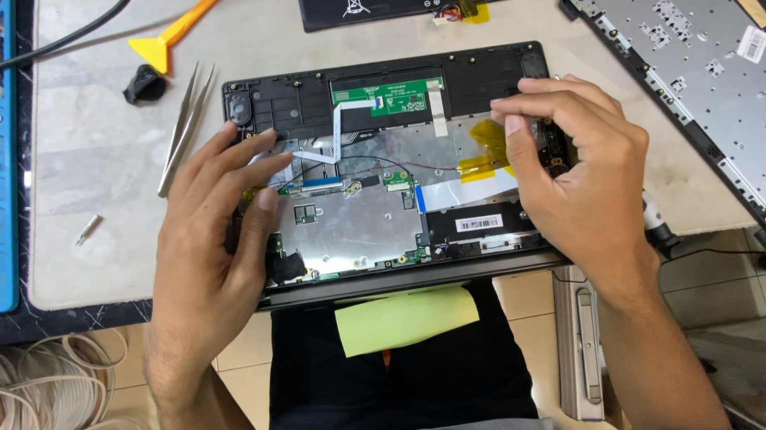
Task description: The person removes a plastic wrap from a laptop keyboard assembly, then places it aside. They then use a screwdriver to tighten screws on the laptop's internal components.
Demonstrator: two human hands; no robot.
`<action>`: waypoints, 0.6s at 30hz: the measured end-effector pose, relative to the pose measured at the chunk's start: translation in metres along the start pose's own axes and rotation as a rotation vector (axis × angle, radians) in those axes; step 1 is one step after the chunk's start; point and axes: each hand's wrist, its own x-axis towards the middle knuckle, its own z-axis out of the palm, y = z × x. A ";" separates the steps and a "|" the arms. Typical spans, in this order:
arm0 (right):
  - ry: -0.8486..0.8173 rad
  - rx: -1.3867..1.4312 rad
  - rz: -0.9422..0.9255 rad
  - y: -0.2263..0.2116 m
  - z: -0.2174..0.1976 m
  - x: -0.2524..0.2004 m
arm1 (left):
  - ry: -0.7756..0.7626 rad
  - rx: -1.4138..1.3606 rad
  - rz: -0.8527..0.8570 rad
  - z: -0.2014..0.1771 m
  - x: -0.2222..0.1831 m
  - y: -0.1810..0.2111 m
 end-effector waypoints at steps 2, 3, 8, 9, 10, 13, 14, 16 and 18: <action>-0.012 0.006 0.010 0.000 0.000 -0.001 | 0.001 -0.003 -0.006 0.000 0.000 0.003; -0.021 0.011 0.019 0.000 0.000 -0.001 | 0.002 -0.006 -0.008 0.000 0.001 0.004; -0.029 0.004 0.015 0.002 0.000 -0.002 | 0.000 -0.006 -0.010 0.000 0.001 0.003; -0.031 0.008 0.012 0.002 0.000 -0.002 | -0.004 -0.008 -0.018 0.000 0.001 0.004; -0.031 0.008 0.013 0.002 0.000 -0.002 | -0.005 -0.008 -0.018 -0.001 0.001 0.003; -0.029 0.005 0.005 0.002 0.001 -0.002 | -0.008 -0.002 -0.004 0.000 0.001 0.003; -0.031 0.005 0.001 0.001 0.001 -0.002 | -0.006 -0.004 -0.009 0.000 0.001 0.003; -0.031 0.002 0.000 0.000 0.001 -0.002 | -0.007 -0.009 -0.010 -0.001 0.001 0.004; -0.038 -0.001 -0.012 0.000 0.000 0.000 | -0.007 -0.004 0.002 -0.001 0.002 0.004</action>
